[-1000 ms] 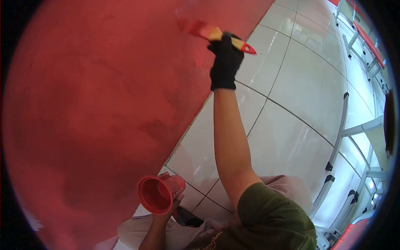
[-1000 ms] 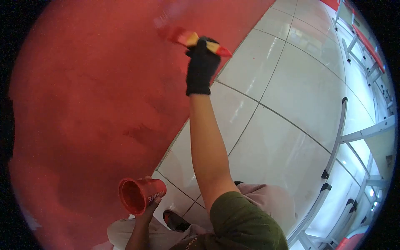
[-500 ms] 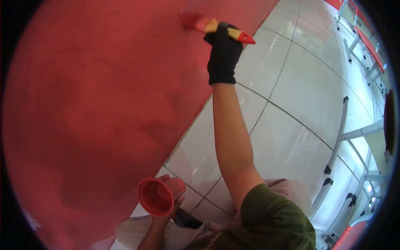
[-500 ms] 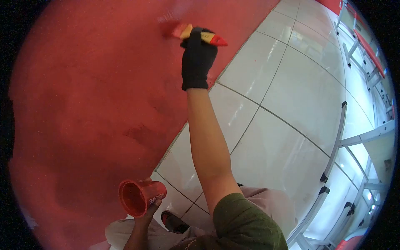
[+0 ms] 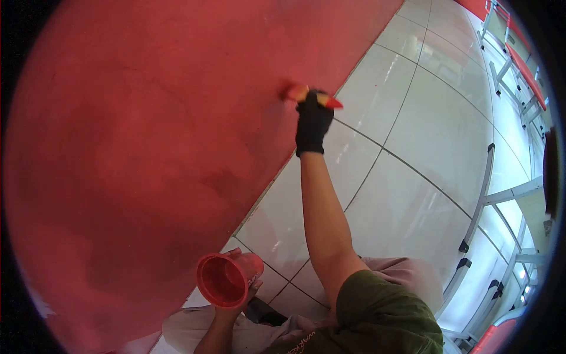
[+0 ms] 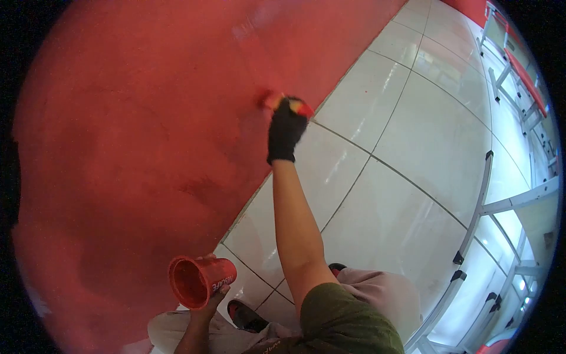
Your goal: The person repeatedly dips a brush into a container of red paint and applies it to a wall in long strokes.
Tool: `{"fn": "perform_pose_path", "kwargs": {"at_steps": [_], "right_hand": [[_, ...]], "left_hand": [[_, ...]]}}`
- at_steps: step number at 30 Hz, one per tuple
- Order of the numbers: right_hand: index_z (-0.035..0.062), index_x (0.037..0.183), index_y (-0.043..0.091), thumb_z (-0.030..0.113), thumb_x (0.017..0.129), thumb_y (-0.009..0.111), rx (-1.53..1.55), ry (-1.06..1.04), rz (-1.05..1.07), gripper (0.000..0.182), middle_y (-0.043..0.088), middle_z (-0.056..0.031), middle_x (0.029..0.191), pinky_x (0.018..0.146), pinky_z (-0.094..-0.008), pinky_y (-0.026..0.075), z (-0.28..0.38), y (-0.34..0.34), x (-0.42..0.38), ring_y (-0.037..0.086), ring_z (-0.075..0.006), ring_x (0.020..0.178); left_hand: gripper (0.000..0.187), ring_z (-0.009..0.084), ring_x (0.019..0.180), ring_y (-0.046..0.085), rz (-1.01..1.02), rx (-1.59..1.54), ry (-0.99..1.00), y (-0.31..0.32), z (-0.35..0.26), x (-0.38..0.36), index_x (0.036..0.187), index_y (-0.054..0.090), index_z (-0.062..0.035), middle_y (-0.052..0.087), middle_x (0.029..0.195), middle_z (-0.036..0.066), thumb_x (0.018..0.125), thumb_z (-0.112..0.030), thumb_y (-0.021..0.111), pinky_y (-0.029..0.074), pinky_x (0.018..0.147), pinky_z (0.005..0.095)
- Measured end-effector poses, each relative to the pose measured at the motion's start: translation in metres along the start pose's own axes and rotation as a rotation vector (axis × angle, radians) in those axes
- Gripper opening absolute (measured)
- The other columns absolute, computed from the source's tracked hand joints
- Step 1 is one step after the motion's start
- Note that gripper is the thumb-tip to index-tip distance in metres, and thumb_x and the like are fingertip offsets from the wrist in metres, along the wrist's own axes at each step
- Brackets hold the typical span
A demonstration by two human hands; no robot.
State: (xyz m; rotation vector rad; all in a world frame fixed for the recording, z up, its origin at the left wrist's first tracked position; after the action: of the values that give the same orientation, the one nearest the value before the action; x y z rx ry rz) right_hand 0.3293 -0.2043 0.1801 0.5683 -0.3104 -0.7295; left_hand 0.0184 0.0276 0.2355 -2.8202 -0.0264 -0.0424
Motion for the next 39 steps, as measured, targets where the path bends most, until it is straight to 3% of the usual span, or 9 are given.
{"fn": "perform_pose_path", "kwargs": {"at_steps": [8, 14, 16, 19, 24, 27, 30, 35, 39], "right_hand": [[0.0003, 0.087, 0.054, 0.013, 0.086, 0.054, 0.452, -0.336, 0.217, 0.013, 0.058, -0.0049, 0.077, 0.059, -0.0274, 0.048, 0.146, 0.095, 0.023, 0.056, -0.0128, 0.065], [0.0005, 0.096, 0.054, 0.021, 0.085, 0.055, 0.539, 0.317, -0.091, 0.023, 0.060, -0.0100, 0.080, 0.063, -0.0309, 0.052, 0.009, 0.021, 0.008, 0.061, -0.0212, 0.075], [0.0032, 0.092, 0.056, 0.022, 0.083, 0.058, -0.509, -0.186, -0.071, 0.021, 0.060, -0.0086, 0.079, 0.057, -0.0302, 0.050, -0.053, -0.041, 0.001, 0.061, -0.0203, 0.070], [0.0050, 0.087, 0.057, 0.024, 0.080, 0.062, 0.157, 0.335, -0.333, 0.021, 0.060, -0.0066, 0.076, 0.051, -0.0290, 0.048, -0.068, -0.072, -0.008, 0.059, -0.0180, 0.063], [0.0073, 0.077, 0.054, 0.018, 0.086, 0.052, 0.061, 0.137, -0.087, 0.014, 0.055, -0.0013, 0.065, 0.046, -0.0240, 0.038, -0.006, -0.011, 0.026, 0.049, -0.0114, 0.050], [0.0022, 0.089, 0.057, 0.018, 0.086, 0.056, 0.159, -0.195, 0.089, 0.016, 0.061, -0.0058, 0.076, 0.054, -0.0270, 0.047, 0.070, 0.041, 0.050, 0.058, -0.0141, 0.063], [0.0006, 0.090, 0.057, 0.018, 0.086, 0.056, 0.321, -0.136, 0.047, 0.018, 0.060, -0.0063, 0.076, 0.053, -0.0269, 0.048, 0.106, 0.041, 0.049, 0.058, -0.0145, 0.063], [0.0001, 0.089, 0.057, 0.021, 0.083, 0.060, 0.023, -0.032, -0.084, 0.022, 0.060, -0.0073, 0.074, 0.049, -0.0259, 0.046, 0.048, 0.014, 0.047, 0.057, -0.0141, 0.057], [0.0027, 0.080, 0.056, 0.017, 0.086, 0.052, 0.042, -0.379, 0.088, 0.016, 0.058, -0.0046, 0.070, 0.052, -0.0264, 0.042, 0.084, 0.068, 0.067, 0.054, -0.0125, 0.058]], "left_hand": [[0.077, 0.0235, 0.113, 0.045, 0.013, -0.034, -0.024, 0.004, -0.005, 0.004, 0.124, 0.035, -0.0050, 0.043, 0.122, 0.012, 0.060, -0.004, 0.079, 0.043, 0.093, 0.0378], [0.078, 0.0231, 0.113, 0.045, 0.023, 0.016, -0.028, 0.004, -0.010, 0.003, 0.124, 0.035, -0.0055, 0.043, 0.122, 0.012, 0.060, -0.004, 0.080, 0.043, 0.092, 0.0370], [0.078, 0.0230, 0.113, 0.045, 0.029, 0.042, 0.001, 0.002, -0.010, 0.001, 0.124, 0.035, -0.0057, 0.043, 0.122, 0.012, 0.060, -0.005, 0.080, 0.043, 0.092, 0.0368], [0.079, 0.0234, 0.114, 0.045, 0.012, 0.009, 0.046, 0.001, -0.011, -0.001, 0.124, 0.035, -0.0059, 0.044, 0.122, 0.012, 0.059, -0.005, 0.081, 0.043, 0.092, 0.0372], [0.080, 0.0232, 0.113, 0.045, 0.021, 0.014, 0.042, -0.004, -0.005, -0.003, 0.123, 0.035, -0.0057, 0.044, 0.121, 0.012, 0.058, -0.006, 0.082, 0.043, 0.093, 0.0375], [0.081, 0.0231, 0.113, 0.046, 0.015, 0.025, -0.023, -0.004, -0.003, -0.002, 0.124, 0.035, -0.0057, 0.045, 0.122, 0.012, 0.058, -0.006, 0.082, 0.043, 0.093, 0.0373], [0.081, 0.0230, 0.113, 0.046, 0.026, 0.057, -0.036, 0.000, -0.007, 0.002, 0.124, 0.036, -0.0055, 0.045, 0.122, 0.012, 0.058, -0.006, 0.082, 0.043, 0.092, 0.0370], [0.079, 0.0225, 0.111, 0.047, 0.018, 0.013, -0.028, -0.001, -0.007, 0.003, 0.123, 0.036, -0.0054, 0.045, 0.121, 0.011, 0.059, -0.006, 0.082, 0.043, 0.092, 0.0362], [0.079, 0.0224, 0.110, 0.047, 0.010, -0.014, -0.109, -0.002, -0.003, -0.001, 0.123, 0.036, -0.0056, 0.046, 0.120, 0.011, 0.059, -0.007, 0.082, 0.043, 0.092, 0.0359]]}}
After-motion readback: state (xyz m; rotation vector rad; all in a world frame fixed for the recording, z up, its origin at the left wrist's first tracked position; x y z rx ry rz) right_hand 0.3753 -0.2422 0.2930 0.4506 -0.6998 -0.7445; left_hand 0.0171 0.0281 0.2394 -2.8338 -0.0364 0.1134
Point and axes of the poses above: each hand's wrist, its own x-axis towards the middle knuckle, its own y-axis out of the palm, z = x × y, the point moved 2 cm from there along x, towards the middle knuckle
